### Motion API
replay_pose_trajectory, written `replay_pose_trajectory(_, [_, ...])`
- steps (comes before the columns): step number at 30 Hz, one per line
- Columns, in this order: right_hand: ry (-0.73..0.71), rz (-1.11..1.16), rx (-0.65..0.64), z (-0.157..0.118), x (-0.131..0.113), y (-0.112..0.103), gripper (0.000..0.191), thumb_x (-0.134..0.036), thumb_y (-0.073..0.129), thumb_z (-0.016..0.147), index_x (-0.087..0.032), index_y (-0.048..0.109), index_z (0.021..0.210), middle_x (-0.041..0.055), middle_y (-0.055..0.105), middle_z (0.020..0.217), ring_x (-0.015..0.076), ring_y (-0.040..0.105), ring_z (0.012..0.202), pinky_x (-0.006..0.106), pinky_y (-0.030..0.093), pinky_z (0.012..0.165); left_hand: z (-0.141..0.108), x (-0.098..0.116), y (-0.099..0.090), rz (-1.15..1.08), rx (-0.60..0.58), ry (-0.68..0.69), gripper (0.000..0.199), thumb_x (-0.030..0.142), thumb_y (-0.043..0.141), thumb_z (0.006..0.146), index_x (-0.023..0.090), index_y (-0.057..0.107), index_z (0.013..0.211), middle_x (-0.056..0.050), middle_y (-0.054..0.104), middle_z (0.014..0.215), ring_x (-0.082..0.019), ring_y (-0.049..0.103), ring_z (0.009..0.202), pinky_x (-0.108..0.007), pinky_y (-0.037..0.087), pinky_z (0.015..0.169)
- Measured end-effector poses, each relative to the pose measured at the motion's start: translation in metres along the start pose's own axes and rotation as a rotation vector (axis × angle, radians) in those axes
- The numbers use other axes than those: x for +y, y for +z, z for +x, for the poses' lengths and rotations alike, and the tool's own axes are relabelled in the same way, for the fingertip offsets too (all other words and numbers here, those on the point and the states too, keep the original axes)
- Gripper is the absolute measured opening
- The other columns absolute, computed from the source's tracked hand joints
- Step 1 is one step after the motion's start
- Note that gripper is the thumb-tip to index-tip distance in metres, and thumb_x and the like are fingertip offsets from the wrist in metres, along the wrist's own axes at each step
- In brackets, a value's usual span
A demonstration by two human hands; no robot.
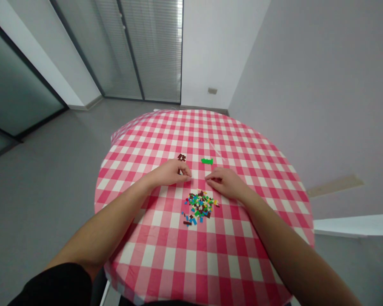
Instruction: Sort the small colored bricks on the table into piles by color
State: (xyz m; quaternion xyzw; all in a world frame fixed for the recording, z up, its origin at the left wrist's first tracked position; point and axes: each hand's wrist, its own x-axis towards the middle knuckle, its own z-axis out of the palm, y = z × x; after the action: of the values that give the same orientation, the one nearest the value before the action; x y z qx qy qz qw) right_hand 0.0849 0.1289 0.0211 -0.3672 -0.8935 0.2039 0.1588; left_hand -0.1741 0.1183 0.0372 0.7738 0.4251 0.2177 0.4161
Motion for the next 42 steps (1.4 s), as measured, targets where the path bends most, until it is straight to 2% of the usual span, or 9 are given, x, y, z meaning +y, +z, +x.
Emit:
replay_pose_trajectory(2, [-0.040, 0.046, -0.110, -0.002, -0.007, -0.003, 0.018, -0.022, 0.058, 0.088, -0.020, 0.075, 0.093, 0.0058, 0.073, 0.086, 0.0171, 0.064, 0.077, 0.028, 0.045, 0.070, -0.002, 0.004, -0.003, 0.049, -0.092, 0.000, 0.011, 0.019, 0.063, 0.077, 0.015, 0.072, 0.082, -0.004, 0.074, 0.082, -0.013, 0.064, 0.073, -0.024, 0.046, 0.068])
replay_pose_trajectory(4, [-0.059, 0.056, -0.148, -0.003, -0.014, -0.003, 0.018, -0.022, 0.059, 0.087, -0.020, 0.076, 0.091, 0.0054, 0.073, 0.083, 0.0167, 0.063, 0.075, 0.028, 0.044, 0.068, -0.003, 0.007, -0.004, 0.100, -0.172, -0.005, 0.013, 0.016, 0.061, 0.076, 0.014, 0.073, 0.081, -0.004, 0.074, 0.080, -0.013, 0.064, 0.071, -0.023, 0.045, 0.066])
replay_pose_trajectory(16, [-0.088, -0.011, -0.133, 0.002, -0.025, 0.012, 0.016, -0.020, 0.059, 0.089, -0.017, 0.075, 0.087, 0.0075, 0.071, 0.083, 0.0179, 0.062, 0.078, 0.028, 0.044, 0.069, -0.007, 0.008, -0.013, 0.249, -0.320, -0.059, 0.014, 0.013, 0.060, 0.072, 0.014, 0.073, 0.077, -0.003, 0.072, 0.075, -0.012, 0.062, 0.068, -0.023, 0.043, 0.065])
replay_pose_trajectory(21, [-0.104, 0.032, -0.131, 0.001, -0.025, 0.008, 0.018, -0.020, 0.057, 0.090, -0.017, 0.075, 0.087, 0.0071, 0.071, 0.083, 0.0172, 0.062, 0.077, 0.028, 0.044, 0.069, -0.007, 0.012, -0.009, 0.233, -0.372, -0.067, 0.015, 0.016, 0.062, 0.072, 0.014, 0.074, 0.081, -0.003, 0.073, 0.077, -0.012, 0.061, 0.066, -0.022, 0.042, 0.062])
replay_pose_trajectory(25, [-0.026, 0.130, -0.134, -0.001, -0.021, 0.001, 0.016, -0.020, 0.059, 0.086, -0.018, 0.075, 0.085, 0.0043, 0.072, 0.079, 0.0150, 0.062, 0.071, 0.025, 0.044, 0.064, -0.007, 0.015, -0.002, 0.211, -0.423, -0.057, 0.012, 0.016, 0.065, 0.071, 0.016, 0.074, 0.078, -0.001, 0.072, 0.074, -0.012, 0.061, 0.064, -0.022, 0.040, 0.060])
replay_pose_trajectory(32, [0.056, 0.293, -0.266, -0.003, -0.023, 0.003, 0.017, -0.024, 0.061, 0.082, -0.017, 0.076, 0.089, 0.0026, 0.070, 0.069, 0.0124, 0.059, 0.056, 0.023, 0.041, 0.053, -0.006, 0.013, 0.005, 0.270, -0.414, 0.002, 0.009, 0.013, 0.064, 0.069, 0.017, 0.071, 0.069, 0.000, 0.069, 0.067, -0.011, 0.056, 0.058, -0.022, 0.036, 0.056])
replay_pose_trajectory(35, [0.024, 0.283, -0.262, -0.002, -0.027, 0.004, 0.016, -0.020, 0.062, 0.081, -0.017, 0.076, 0.088, 0.0036, 0.072, 0.073, 0.0133, 0.062, 0.061, 0.023, 0.043, 0.056, -0.006, 0.014, 0.006, 0.267, -0.416, 0.006, 0.009, 0.011, 0.063, 0.068, 0.017, 0.070, 0.068, 0.001, 0.068, 0.066, -0.010, 0.055, 0.057, -0.021, 0.035, 0.056])
replay_pose_trajectory(39, [-0.085, 0.259, -0.291, -0.002, -0.030, 0.003, 0.024, -0.015, 0.061, 0.081, -0.018, 0.076, 0.098, 0.0049, 0.074, 0.085, 0.0143, 0.064, 0.070, 0.024, 0.044, 0.063, -0.007, 0.015, 0.007, 0.233, -0.419, -0.008, 0.007, 0.012, 0.066, 0.069, 0.017, 0.070, 0.072, 0.001, 0.068, 0.067, -0.011, 0.056, 0.059, -0.021, 0.035, 0.056])
replay_pose_trajectory(42, [-0.136, 0.231, -0.335, -0.003, -0.033, 0.003, 0.027, -0.014, 0.061, 0.080, -0.019, 0.076, 0.102, 0.0039, 0.073, 0.081, 0.0130, 0.061, 0.065, 0.023, 0.042, 0.060, -0.007, 0.015, 0.009, 0.208, -0.414, 0.003, 0.008, 0.013, 0.066, 0.069, 0.017, 0.070, 0.075, 0.001, 0.067, 0.067, -0.012, 0.057, 0.059, -0.021, 0.036, 0.055])
